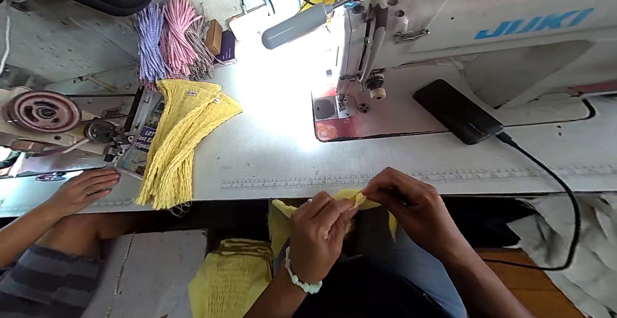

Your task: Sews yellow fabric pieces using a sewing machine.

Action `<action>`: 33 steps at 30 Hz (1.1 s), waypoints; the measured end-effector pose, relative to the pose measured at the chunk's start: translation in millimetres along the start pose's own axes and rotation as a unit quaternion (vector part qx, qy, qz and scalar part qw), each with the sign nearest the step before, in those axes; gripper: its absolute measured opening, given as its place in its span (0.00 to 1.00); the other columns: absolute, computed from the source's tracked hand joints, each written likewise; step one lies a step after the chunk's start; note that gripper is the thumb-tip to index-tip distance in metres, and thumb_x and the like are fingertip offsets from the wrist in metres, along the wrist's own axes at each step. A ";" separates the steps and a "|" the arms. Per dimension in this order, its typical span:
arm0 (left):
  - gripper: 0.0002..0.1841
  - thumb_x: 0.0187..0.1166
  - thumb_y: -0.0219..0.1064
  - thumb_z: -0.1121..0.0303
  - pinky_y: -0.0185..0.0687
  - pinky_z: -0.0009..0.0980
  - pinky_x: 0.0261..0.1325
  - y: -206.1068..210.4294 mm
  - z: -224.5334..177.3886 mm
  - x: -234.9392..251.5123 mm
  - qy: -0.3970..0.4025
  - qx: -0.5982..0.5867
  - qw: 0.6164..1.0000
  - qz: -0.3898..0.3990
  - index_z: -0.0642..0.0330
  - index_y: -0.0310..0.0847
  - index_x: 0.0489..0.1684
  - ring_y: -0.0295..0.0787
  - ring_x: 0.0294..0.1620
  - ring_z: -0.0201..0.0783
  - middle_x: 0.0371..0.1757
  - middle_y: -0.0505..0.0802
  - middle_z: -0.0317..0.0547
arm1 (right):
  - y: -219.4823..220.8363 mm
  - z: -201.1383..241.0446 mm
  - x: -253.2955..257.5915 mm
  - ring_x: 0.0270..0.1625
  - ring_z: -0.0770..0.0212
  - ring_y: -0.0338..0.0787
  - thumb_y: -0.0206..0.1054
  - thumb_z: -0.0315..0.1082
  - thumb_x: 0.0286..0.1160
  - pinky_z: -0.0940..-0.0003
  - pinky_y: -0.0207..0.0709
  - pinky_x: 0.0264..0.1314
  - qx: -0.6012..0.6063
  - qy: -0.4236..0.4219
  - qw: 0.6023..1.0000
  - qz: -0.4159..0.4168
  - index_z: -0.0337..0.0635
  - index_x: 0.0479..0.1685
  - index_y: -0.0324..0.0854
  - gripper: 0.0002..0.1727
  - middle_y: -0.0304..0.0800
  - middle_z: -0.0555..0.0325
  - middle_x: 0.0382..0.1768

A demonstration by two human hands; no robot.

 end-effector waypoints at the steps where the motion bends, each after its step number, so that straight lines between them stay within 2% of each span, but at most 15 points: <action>1: 0.10 0.81 0.69 0.66 0.74 0.14 0.36 0.2 0.3 0.6 -0.006 0.003 1.000 0.005 0.65 0.91 0.39 0.79 0.30 0.25 0.28 0.84 0.43 | 0.5 -0.2 1.3 0.42 0.86 0.81 0.64 0.39 0.85 0.96 0.74 0.44 -0.023 -0.007 1.000 0.013 0.42 0.43 0.85 0.10 0.85 0.64 0.41; 2: 0.10 0.81 0.70 0.66 0.75 0.14 0.36 0.7 0.6 1.1 -0.010 0.007 1.000 0.008 0.65 0.92 0.40 0.79 0.29 0.26 0.28 0.84 0.43 | 0.6 -0.1 2.2 0.43 0.85 0.80 0.63 0.39 0.85 0.96 0.73 0.45 -0.039 -0.017 0.999 0.026 0.41 0.43 0.83 0.11 0.83 0.63 0.43; 4: 0.11 0.80 0.70 0.64 0.75 0.15 0.35 2.6 0.0 1.6 -0.011 0.010 1.000 0.012 0.65 0.93 0.43 0.79 0.29 0.26 0.28 0.85 0.44 | -0.5 0.4 2.6 0.46 0.84 0.81 0.60 0.41 0.88 0.95 0.74 0.47 -0.036 -0.027 0.997 0.055 0.41 0.43 0.79 0.12 0.84 0.58 0.53; 6: 0.12 0.81 0.69 0.64 0.75 0.15 0.34 4.5 -1.6 2.6 -0.009 0.005 1.000 0.015 0.65 0.92 0.44 0.80 0.28 0.27 0.28 0.86 0.45 | -1.2 1.0 2.1 0.41 0.86 0.80 0.62 0.44 0.87 0.95 0.72 0.39 0.008 -0.030 0.997 0.077 0.39 0.42 0.76 0.15 0.84 0.53 0.65; 8: 0.12 0.83 0.68 0.65 0.77 0.15 0.35 4.9 -2.9 4.0 -0.014 -0.013 1.000 0.023 0.66 0.92 0.44 0.81 0.29 0.26 0.29 0.87 0.45 | -2.1 0.4 0.4 0.37 0.87 0.80 0.66 0.49 0.84 0.94 0.71 0.34 0.045 -0.020 0.996 0.080 0.38 0.50 0.76 0.20 0.84 0.53 0.69; 10: 0.12 0.82 0.68 0.67 0.78 0.13 0.38 4.0 -3.3 5.7 -0.032 -0.049 0.998 0.023 0.68 0.92 0.45 0.82 0.31 0.24 0.30 0.88 0.46 | -4.5 -3.5 -2.0 0.36 0.87 0.78 0.68 0.51 0.82 0.94 0.71 0.33 0.060 -0.005 0.997 0.052 0.41 0.61 0.78 0.23 0.85 0.59 0.63; 11: 0.12 0.83 0.67 0.67 0.78 0.13 0.39 3.0 -3.0 6.6 -0.040 -0.066 0.997 0.021 0.69 0.91 0.45 0.82 0.32 0.23 0.31 0.88 0.46 | -6.7 -5.6 -2.9 0.36 0.87 0.78 0.66 0.49 0.84 0.94 0.73 0.33 0.061 0.004 0.998 0.034 0.43 0.62 0.78 0.21 0.85 0.63 0.58; 13: 0.12 0.83 0.67 0.68 0.78 0.13 0.41 1.0 -1.7 7.3 -0.055 -0.091 0.994 0.019 0.71 0.90 0.45 0.82 0.33 0.22 0.32 0.89 0.46 | -11.0 -8.1 -3.7 0.37 0.87 0.81 0.62 0.41 0.87 0.93 0.75 0.36 0.057 0.015 0.998 -0.003 0.44 0.55 0.82 0.12 0.88 0.67 0.49; 14: 0.12 0.83 0.67 0.68 0.78 0.13 0.42 0.3 -1.3 7.3 -0.062 -0.102 0.993 0.021 0.72 0.90 0.45 0.83 0.34 0.22 0.33 0.90 0.46 | -12.1 -8.7 -3.5 0.38 0.86 0.82 0.61 0.38 0.87 0.93 0.75 0.38 0.053 0.013 0.998 -0.008 0.44 0.53 0.85 0.11 0.89 0.66 0.48; 18: 0.11 0.81 0.68 0.70 0.76 0.12 0.39 2.2 -1.7 6.6 -0.074 -0.129 0.988 0.041 0.72 0.90 0.44 0.81 0.32 0.20 0.32 0.89 0.45 | -9.6 -4.4 0.7 0.50 0.82 0.85 0.63 0.29 0.82 0.93 0.76 0.46 0.048 -0.051 0.997 0.044 0.44 0.57 0.90 0.13 0.90 0.56 0.64; 19: 0.11 0.81 0.68 0.70 0.75 0.12 0.38 2.9 -1.9 6.1 -0.073 -0.134 0.987 0.046 0.73 0.90 0.44 0.80 0.31 0.20 0.32 0.89 0.45 | -9.3 -3.7 2.2 0.52 0.81 0.85 0.63 0.28 0.82 0.92 0.76 0.50 0.040 -0.068 0.995 0.059 0.45 0.55 0.91 0.12 0.89 0.55 0.65; 21: 0.11 0.79 0.71 0.69 0.76 0.11 0.38 2.4 -2.7 5.1 -0.067 -0.137 0.987 0.052 0.72 0.90 0.43 0.81 0.32 0.20 0.32 0.90 0.46 | -10.1 -4.4 5.4 0.52 0.78 0.85 0.64 0.28 0.82 0.91 0.76 0.52 0.025 -0.097 0.992 0.074 0.44 0.47 0.90 0.08 0.91 0.56 0.56; 24: 0.10 0.78 0.72 0.68 0.74 0.11 0.35 -0.5 -4.6 2.3 -0.033 -0.103 0.994 0.034 0.70 0.91 0.38 0.80 0.29 0.22 0.27 0.88 0.45 | -11.3 -6.8 7.3 0.46 0.77 0.82 0.64 0.29 0.79 0.91 0.72 0.47 -0.002 -0.118 0.991 0.065 0.41 0.37 0.86 0.06 0.88 0.59 0.42; 29: 0.09 0.80 0.70 0.70 0.70 0.12 0.30 -5.3 -8.6 1.2 0.012 -0.061 0.998 0.024 0.68 0.92 0.38 0.75 0.24 0.23 0.23 0.84 0.43 | -12.2 -6.5 3.3 0.46 0.78 0.83 0.63 0.29 0.80 0.91 0.74 0.49 0.005 -0.111 0.993 0.030 0.39 0.37 0.85 0.06 0.88 0.59 0.40; 33: 0.09 0.79 0.69 0.71 0.71 0.11 0.31 -6.8 -8.7 2.8 -0.011 -0.093 0.995 0.033 0.70 0.91 0.37 0.76 0.26 0.22 0.24 0.85 0.44 | -8.9 -11.2 2.8 0.52 0.77 0.86 0.62 0.29 0.78 0.88 0.78 0.55 0.084 -0.068 0.993 0.056 0.42 0.38 0.86 0.07 0.90 0.62 0.43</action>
Point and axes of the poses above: each hand's wrist, its own x-axis towards the middle knuckle, its own y-axis out of the palm, z = x × y, the point moved 2 cm from there along x, towards the middle knuckle
